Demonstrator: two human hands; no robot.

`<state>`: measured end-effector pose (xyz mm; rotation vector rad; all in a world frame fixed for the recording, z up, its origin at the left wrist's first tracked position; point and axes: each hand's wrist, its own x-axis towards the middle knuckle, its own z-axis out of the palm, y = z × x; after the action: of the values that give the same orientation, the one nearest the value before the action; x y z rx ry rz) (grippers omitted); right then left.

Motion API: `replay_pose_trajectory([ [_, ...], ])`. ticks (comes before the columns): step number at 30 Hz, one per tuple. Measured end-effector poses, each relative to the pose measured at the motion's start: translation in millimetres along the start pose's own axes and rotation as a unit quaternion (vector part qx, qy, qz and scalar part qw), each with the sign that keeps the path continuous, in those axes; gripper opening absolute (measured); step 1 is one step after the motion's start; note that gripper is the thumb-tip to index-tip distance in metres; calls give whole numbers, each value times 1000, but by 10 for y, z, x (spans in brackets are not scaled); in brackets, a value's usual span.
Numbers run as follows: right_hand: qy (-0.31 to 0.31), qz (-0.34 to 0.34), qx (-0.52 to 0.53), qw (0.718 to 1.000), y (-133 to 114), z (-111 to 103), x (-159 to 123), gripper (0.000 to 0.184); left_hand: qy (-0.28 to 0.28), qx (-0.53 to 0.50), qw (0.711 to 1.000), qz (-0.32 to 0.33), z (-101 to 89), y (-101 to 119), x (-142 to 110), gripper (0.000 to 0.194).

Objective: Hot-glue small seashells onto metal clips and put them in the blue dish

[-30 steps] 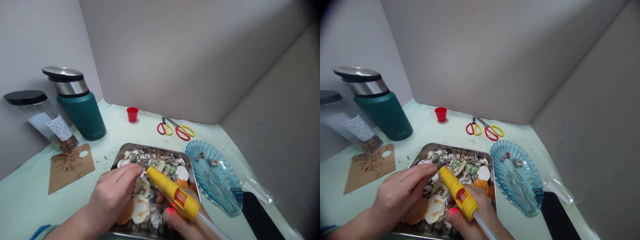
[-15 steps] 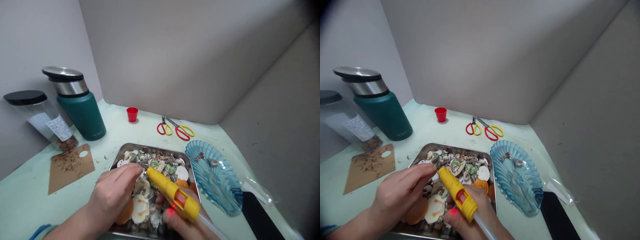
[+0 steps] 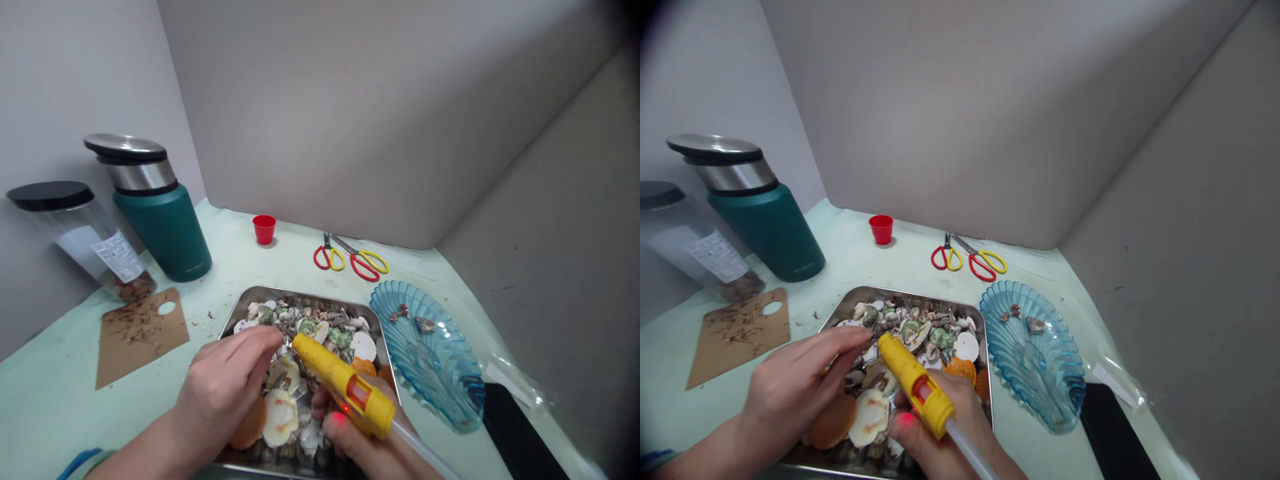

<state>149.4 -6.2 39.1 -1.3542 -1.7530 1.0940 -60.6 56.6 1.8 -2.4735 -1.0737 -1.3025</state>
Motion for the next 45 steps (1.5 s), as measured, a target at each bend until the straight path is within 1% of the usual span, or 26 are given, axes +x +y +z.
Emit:
replay_pose_trajectory([
  [2,17,-2,-1,1000,57,35,-8,24,-3,7,1000,-4,-5,-1,-5,14],
  [5,32,-4,28,999,166,103,-23,29,-7,10,1000,-7,-9,2,0,13],
  [9,29,-5,62,998,204,120,-33,30,-4,-1,1000,-4,-2,4,13,12],
  [12,15,-7,55,998,178,102,-33,28,-8,-7,1000,1,-4,5,11,12],
  [14,7,-7,41,999,175,99,-30,26,-11,-11,1000,-7,-16,8,12,12],
  [19,9,-15,24,1000,195,113,-21,23,-42,-40,997,-57,-60,30,57,12],
  [23,17,-19,32,999,155,89,-23,22,-65,-61,991,-96,-62,34,87,10],
  [27,14,-26,14,999,115,69,-28,22,-81,-80,986,-124,-55,27,78,11],
  [30,14,-15,-2,1000,126,80,-33,23,-92,-104,976,-168,-61,23,94,11],
  [33,17,-14,2,1000,153,96,-34,26,-122,-145,949,-253,-61,12,128,9],
  [35,22,-19,16,999,167,98,-31,27,-145,-189,917,-321,-50,1,139,10],
  [37,19,-24,28,999,175,95,-26,27,-160,-240,883,-371,-34,-10,138,12],
  [39,10,-26,30,999,182,91,-21,27,-166,-281,857,-399,-22,-15,132,13],
  [43,4,-18,17,1000,196,96,-21,28,-163,-325,816,-449,-23,-5,147,14],
  [45,6,-16,11,1000,194,100,-22,28,-160,-352,788,-480,-24,-2,167,15],
])
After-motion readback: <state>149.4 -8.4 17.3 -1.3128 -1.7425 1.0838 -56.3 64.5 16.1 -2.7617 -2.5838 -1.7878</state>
